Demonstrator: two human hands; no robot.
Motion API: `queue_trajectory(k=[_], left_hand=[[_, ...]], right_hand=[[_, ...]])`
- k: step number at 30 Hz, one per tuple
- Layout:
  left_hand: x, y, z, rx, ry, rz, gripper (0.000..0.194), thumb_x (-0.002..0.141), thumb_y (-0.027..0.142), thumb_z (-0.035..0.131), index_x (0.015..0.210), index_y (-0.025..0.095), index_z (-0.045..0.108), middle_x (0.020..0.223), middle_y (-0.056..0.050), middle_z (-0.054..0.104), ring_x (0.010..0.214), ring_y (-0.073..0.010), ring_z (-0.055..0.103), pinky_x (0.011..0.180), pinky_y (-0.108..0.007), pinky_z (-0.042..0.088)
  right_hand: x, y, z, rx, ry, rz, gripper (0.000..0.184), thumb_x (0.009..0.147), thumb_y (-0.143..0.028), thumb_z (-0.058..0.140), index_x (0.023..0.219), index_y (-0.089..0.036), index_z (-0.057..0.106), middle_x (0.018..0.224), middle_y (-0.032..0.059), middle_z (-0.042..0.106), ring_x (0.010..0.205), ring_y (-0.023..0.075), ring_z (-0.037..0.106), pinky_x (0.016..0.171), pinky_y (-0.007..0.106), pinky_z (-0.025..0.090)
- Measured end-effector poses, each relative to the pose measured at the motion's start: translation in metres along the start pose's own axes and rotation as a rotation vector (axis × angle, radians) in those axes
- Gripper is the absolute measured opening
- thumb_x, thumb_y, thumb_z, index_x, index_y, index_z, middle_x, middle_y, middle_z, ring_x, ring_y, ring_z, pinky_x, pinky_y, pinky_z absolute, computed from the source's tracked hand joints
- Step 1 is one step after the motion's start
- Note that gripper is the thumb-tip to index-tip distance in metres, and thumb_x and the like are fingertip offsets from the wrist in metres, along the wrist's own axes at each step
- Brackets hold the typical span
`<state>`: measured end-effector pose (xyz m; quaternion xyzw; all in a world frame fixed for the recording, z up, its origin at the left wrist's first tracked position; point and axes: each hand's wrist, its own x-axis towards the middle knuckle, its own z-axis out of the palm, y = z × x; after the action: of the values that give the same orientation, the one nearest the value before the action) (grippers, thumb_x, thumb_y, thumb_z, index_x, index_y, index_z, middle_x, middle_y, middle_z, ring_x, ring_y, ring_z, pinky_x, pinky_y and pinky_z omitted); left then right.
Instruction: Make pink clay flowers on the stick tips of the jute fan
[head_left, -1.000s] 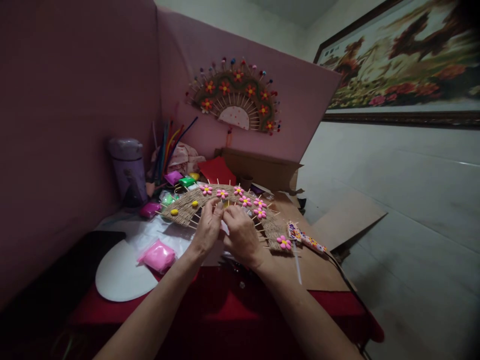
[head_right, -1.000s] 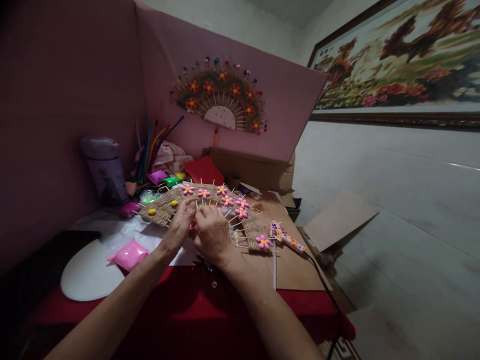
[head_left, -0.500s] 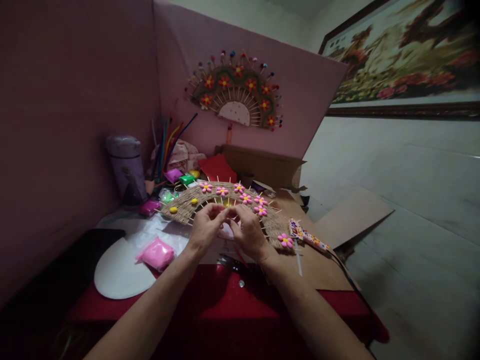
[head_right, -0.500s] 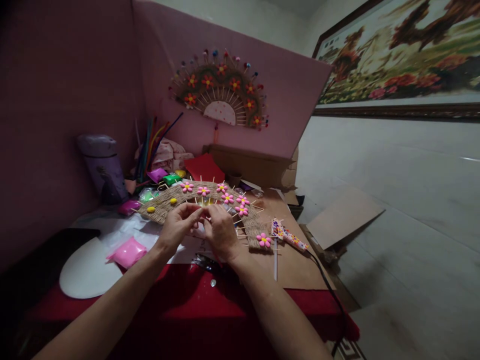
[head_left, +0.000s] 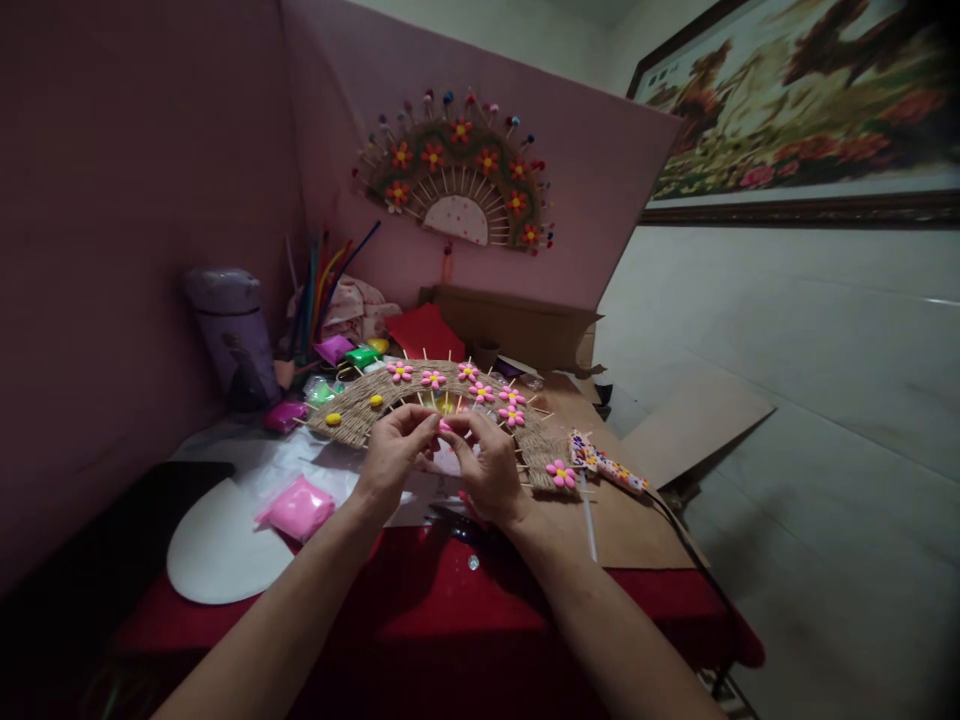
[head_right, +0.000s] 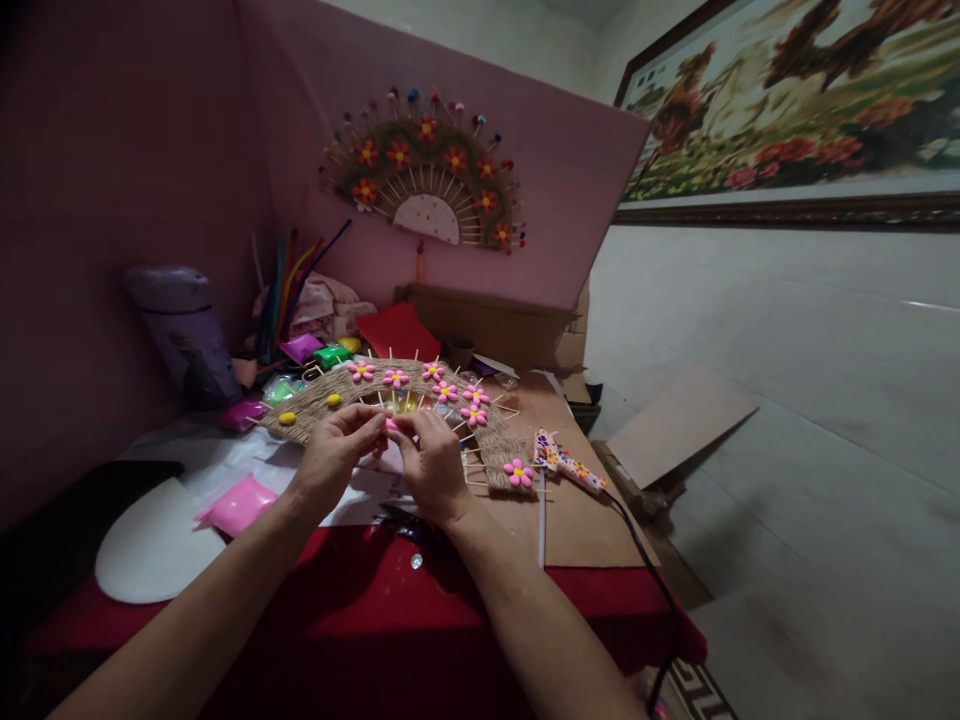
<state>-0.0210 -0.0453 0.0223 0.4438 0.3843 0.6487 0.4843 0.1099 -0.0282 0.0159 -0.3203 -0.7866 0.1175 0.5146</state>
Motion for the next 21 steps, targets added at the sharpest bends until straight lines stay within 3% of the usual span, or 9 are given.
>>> queue_trajectory(k=[3, 8, 21], left_hand=[[-0.0005, 0.0020, 0.0006, 0.001, -0.035, -0.047, 0.033, 0.063, 0.041, 0.073, 0.072, 0.014, 0.056, 0.056, 0.002, 0.058, 0.047, -0.0089, 0.052, 0.043, -0.019, 0.039], [0.0007, -0.0001, -0.0014, -0.029, -0.041, -0.047, 0.033, 0.054, 0.032, 0.078, 0.070, 0.013, 0.055, 0.054, 0.001, 0.059, 0.045, -0.0084, 0.051, 0.043, -0.019, 0.037], [0.0016, 0.0015, -0.0015, -0.146, -0.019, -0.101, 0.021, 0.055, 0.018, 0.075, 0.064, 0.013, 0.056, 0.049, 0.003, 0.055, 0.041, -0.0068, 0.047, 0.043, -0.020, 0.033]], right_hand=[[-0.0002, 0.0025, -0.0006, -0.026, 0.008, -0.032, 0.008, 0.084, -0.019, 0.054, 0.085, -0.021, 0.061, 0.082, 0.0037, 0.062, 0.079, 0.0176, 0.056, 0.072, 0.031, 0.046], [0.0006, 0.0036, -0.0029, -0.020, -0.045, -0.058, 0.010, 0.082, -0.019, 0.056, 0.090, -0.021, 0.061, 0.087, 0.0041, 0.063, 0.082, 0.0179, 0.056, 0.072, 0.031, 0.046], [0.0012, -0.0005, -0.0074, -0.015, -0.067, -0.091, 0.007, 0.084, -0.021, 0.055, 0.086, -0.021, 0.061, 0.083, 0.0036, 0.063, 0.078, 0.0170, 0.055, 0.073, 0.032, 0.046]])
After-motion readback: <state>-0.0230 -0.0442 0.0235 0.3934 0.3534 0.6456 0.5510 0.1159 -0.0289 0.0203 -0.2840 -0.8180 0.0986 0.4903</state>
